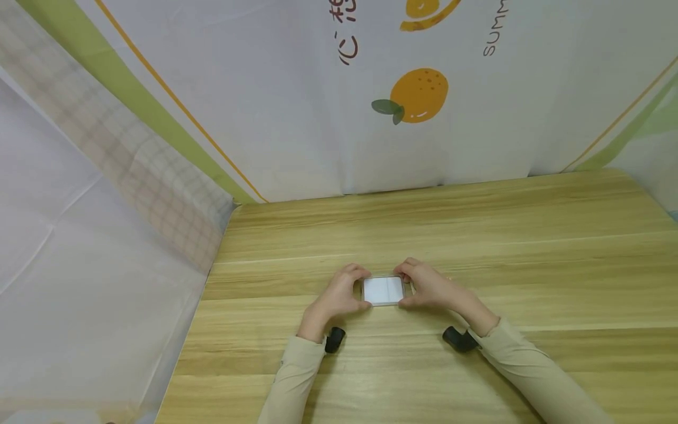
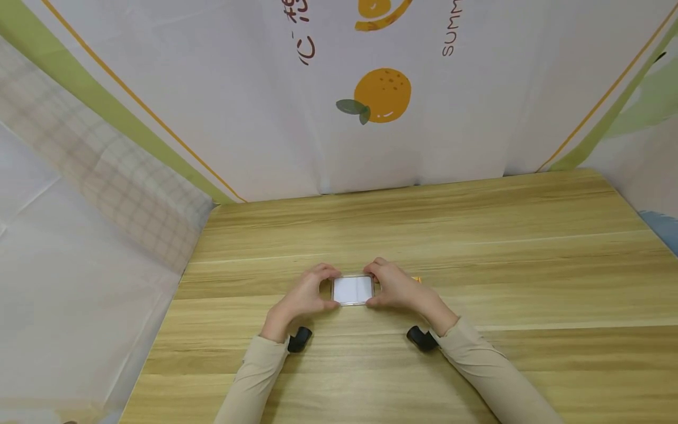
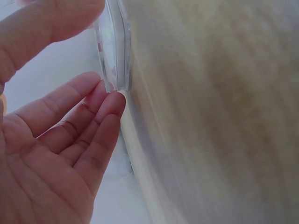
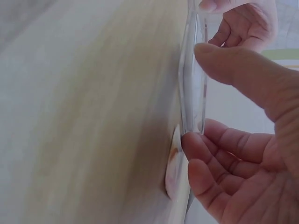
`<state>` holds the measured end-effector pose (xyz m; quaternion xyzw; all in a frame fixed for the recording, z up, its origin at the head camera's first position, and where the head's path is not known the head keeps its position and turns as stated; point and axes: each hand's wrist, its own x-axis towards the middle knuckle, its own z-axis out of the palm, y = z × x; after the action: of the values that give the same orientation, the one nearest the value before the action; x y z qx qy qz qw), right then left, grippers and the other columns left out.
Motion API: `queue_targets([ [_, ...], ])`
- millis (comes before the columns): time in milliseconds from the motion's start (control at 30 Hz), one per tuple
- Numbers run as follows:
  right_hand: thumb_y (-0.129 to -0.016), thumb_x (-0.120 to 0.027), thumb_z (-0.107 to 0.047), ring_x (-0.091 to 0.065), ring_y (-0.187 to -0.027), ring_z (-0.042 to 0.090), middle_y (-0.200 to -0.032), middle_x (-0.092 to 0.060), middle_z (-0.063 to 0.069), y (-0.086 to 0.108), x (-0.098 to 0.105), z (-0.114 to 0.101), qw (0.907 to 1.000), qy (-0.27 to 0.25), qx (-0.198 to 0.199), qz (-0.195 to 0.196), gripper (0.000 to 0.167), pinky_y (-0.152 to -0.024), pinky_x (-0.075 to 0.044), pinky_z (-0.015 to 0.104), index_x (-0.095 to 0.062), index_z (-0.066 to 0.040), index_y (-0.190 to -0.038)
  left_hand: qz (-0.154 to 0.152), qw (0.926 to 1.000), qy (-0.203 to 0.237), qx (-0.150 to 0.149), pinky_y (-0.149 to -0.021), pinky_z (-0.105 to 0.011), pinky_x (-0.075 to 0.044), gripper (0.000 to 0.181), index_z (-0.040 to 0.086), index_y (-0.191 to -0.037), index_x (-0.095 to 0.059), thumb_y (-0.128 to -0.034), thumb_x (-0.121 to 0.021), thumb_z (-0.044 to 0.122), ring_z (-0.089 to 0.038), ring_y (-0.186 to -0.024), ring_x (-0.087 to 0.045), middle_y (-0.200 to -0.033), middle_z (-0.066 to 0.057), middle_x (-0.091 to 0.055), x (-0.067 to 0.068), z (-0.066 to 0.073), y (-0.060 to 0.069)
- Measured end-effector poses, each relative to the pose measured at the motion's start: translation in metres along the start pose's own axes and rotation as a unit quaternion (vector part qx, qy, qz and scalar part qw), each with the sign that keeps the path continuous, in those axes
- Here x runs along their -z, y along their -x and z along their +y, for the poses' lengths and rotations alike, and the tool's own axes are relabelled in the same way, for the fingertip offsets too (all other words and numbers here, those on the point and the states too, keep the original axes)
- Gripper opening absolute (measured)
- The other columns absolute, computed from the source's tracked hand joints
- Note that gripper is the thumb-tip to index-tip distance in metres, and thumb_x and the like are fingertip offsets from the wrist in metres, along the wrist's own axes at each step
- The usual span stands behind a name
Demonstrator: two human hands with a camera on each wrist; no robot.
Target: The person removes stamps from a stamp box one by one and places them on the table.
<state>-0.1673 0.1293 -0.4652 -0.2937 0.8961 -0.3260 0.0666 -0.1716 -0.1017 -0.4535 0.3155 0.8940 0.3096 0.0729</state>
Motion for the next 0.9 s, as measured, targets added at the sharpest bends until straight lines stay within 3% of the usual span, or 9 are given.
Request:
queue_targets([
  [900,-0.068,-0.084,-0.017,-0.052,-0.083,0.016,-0.095,-0.056,0.007,-0.0016,-0.0002,-0.0034,1.0000,0.007,0.001,-0.002,0.051,-0.071,-0.048,0.027,-0.059,0.005,-0.107,-0.013,0.9998,-0.012,0.011,-0.091,-0.036,-0.047,0.053,-0.006,-0.114,-0.059,-0.0663,-0.082,0.002,-0.026,-0.102,-0.055,-0.111,-0.013,-0.058,0.0000,-0.0009,-0.0023],
])
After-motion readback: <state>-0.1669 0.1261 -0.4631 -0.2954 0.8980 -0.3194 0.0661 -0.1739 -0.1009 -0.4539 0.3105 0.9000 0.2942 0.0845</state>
